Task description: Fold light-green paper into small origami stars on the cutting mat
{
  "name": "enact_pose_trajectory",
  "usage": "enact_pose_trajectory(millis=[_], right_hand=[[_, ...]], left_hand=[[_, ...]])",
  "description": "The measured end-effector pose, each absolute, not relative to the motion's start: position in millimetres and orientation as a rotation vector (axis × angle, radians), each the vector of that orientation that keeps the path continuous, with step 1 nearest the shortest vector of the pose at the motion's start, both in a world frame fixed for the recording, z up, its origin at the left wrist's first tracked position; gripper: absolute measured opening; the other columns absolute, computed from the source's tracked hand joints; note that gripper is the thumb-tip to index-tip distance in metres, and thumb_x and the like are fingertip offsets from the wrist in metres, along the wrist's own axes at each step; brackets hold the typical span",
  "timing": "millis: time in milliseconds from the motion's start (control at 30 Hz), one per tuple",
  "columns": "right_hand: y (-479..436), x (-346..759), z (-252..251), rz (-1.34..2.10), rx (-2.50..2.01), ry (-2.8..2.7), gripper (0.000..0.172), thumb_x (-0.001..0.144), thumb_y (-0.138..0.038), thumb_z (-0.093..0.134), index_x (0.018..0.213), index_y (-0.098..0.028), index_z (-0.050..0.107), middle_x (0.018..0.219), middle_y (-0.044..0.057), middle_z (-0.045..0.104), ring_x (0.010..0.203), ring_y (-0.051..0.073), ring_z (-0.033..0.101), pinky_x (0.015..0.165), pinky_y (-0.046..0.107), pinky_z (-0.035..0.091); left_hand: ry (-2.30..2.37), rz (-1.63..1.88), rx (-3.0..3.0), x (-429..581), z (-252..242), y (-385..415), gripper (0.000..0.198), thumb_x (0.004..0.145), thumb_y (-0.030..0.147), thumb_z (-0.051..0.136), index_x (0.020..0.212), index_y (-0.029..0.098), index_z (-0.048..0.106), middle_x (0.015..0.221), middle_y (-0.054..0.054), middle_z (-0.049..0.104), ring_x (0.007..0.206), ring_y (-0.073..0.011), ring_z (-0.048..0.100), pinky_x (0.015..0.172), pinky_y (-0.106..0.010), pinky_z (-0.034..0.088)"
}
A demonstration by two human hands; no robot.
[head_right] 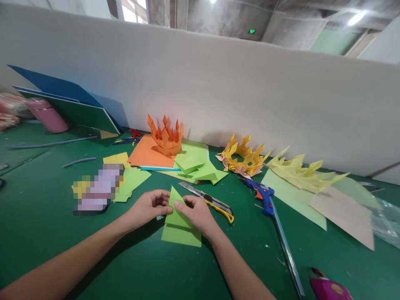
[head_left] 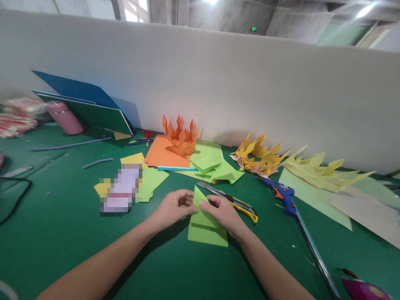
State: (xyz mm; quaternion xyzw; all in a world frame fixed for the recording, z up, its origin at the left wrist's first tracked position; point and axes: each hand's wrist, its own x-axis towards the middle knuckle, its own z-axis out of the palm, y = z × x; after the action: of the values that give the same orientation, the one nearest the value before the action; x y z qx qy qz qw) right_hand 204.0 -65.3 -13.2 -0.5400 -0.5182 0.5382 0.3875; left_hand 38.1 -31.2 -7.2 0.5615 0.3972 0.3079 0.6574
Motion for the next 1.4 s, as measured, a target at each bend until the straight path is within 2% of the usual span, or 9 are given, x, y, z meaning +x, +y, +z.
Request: enact_pose_trajectory(millis=[133,200,333,400,533,733,933,1233,1400], right_hand=[[-63.9,203.8,-12.0,1.381,-1.344,-1.240,0.046,0.054,-0.060,0.070,0.062,-0.017,0.057,0.056,-0.004,0.050,0.053,0.009,0.041,0.051,0.023,0.033],[-63.5,204.5,-11.7,1.413,-1.359,-1.202,0.047,0.051,-0.059,0.073,0.058,-0.018,0.052,0.053,-0.005,0.047,0.051,0.009,0.039,0.050,0.023,0.031],[-63.0,204.7,-11.6,1.449,-1.383,-1.139,0.049,0.048,-0.060,0.074,0.057,-0.018,0.050,0.053,-0.006,0.046,0.050,0.009,0.038,0.049,0.023,0.029],[-62.9,204.2,-11.6,1.423,-1.394,-1.147,0.049,0.047,-0.060,0.074,0.055,-0.018,0.049,0.051,-0.007,0.043,0.049,0.008,0.035,0.049,0.022,0.027],[-62.5,204.1,-11.5,1.428,-1.384,-1.148,0.050,0.047,-0.062,0.073,0.058,-0.018,0.050,0.053,-0.006,0.043,0.050,0.008,0.035,0.050,0.023,0.027],[-61.5,204.5,-9.2,1.416,-1.353,-1.106,0.052,0.053,-0.067,0.066,0.056,-0.018,0.051,0.051,-0.007,0.039,0.050,0.008,0.031,0.051,0.024,0.027],[-61.7,205.9,-8.7,1.424,-1.360,-1.102,0.044,0.052,-0.057,0.072,0.063,-0.015,0.062,0.058,-0.004,0.052,0.056,0.010,0.041,0.056,0.024,0.032],[-62.3,207.4,-10.7,1.434,-1.295,-1.012,0.043,0.048,-0.053,0.078,0.056,-0.016,0.057,0.053,-0.006,0.049,0.053,0.008,0.038,0.056,0.024,0.030],[-62.6,206.9,-10.2,1.422,-1.294,-1.022,0.043,0.047,-0.054,0.078,0.058,-0.016,0.062,0.052,-0.005,0.050,0.053,0.009,0.039,0.056,0.025,0.031]], left_hand=[[0.923,0.764,1.218,39.8,-7.1,-32.6,0.051,0.049,0.013,0.074,0.091,0.019,0.045,0.065,0.007,0.056,0.058,-0.0085,0.053,0.058,-0.023,0.042],[0.919,0.787,1.210,40.3,-6.0,-33.1,0.049,0.049,0.015,0.075,0.084,0.020,0.042,0.068,0.007,0.054,0.056,-0.0069,0.051,0.055,-0.021,0.040],[0.913,0.739,1.293,40.1,-3.6,-33.5,0.030,0.053,0.022,0.074,0.070,0.017,0.050,0.065,0.005,0.053,0.060,-0.0083,0.051,0.055,-0.021,0.037],[0.949,0.708,1.310,39.5,-3.7,-33.2,0.026,0.054,0.024,0.074,0.072,0.016,0.056,0.063,0.003,0.055,0.061,-0.0099,0.052,0.055,-0.022,0.037],[0.994,0.692,1.284,38.2,-6.0,-32.2,0.033,0.055,0.024,0.074,0.084,0.014,0.063,0.063,0.002,0.059,0.060,-0.0107,0.052,0.055,-0.023,0.037],[0.935,0.597,1.291,37.5,-5.3,-33.9,0.026,0.053,0.022,0.074,0.076,0.014,0.064,0.065,0.001,0.060,0.063,-0.0110,0.053,0.061,-0.024,0.040],[0.907,0.524,1.425,37.7,-4.7,-35.9,0.011,0.058,0.021,0.070,0.065,0.016,0.064,0.059,0.003,0.059,0.056,-0.0092,0.050,0.056,-0.022,0.038],[0.960,0.536,1.450,37.2,-6.1,-35.6,0.013,0.061,0.022,0.068,0.072,0.015,0.068,0.064,0.001,0.065,0.057,-0.0095,0.054,0.057,-0.022,0.041],[0.972,0.547,1.511,37.2,-6.9,-36.7,0.013,0.063,0.020,0.067,0.074,0.015,0.070,0.069,0.000,0.068,0.061,-0.0107,0.057,0.061,-0.023,0.044]])
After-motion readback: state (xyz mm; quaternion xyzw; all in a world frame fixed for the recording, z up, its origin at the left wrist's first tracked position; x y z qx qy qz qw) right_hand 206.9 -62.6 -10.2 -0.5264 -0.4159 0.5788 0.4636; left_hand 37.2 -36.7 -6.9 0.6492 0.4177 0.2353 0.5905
